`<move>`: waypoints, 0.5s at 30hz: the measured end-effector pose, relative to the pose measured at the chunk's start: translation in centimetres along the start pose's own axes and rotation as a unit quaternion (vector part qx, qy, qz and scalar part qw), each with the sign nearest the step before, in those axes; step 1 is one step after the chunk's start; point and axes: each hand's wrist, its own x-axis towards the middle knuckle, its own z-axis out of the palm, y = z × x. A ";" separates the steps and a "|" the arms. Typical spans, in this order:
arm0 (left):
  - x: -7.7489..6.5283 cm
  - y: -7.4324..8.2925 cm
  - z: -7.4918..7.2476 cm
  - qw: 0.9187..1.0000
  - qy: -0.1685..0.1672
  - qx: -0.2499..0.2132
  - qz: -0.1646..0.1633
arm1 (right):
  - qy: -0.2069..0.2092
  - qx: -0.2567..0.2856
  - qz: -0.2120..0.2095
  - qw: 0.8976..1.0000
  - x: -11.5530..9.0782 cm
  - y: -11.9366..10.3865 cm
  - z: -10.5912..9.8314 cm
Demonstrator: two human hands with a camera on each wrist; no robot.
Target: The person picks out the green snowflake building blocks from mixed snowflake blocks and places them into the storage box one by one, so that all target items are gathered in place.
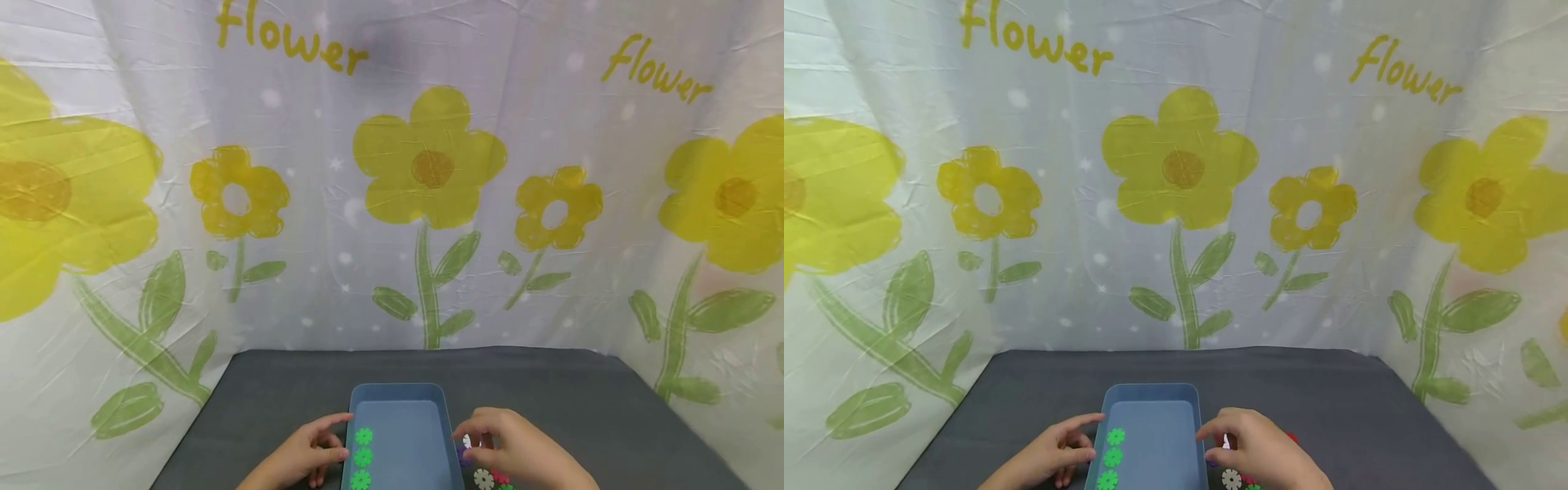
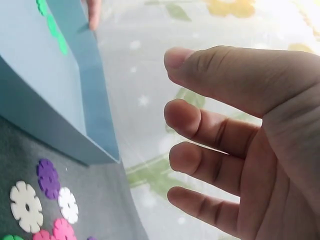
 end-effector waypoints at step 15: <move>0.0 0.2 0.0 1.000 0.009 0.017 -0.006 | 0.028 0.010 -0.003 1.000 -1.0 2.7 -1.8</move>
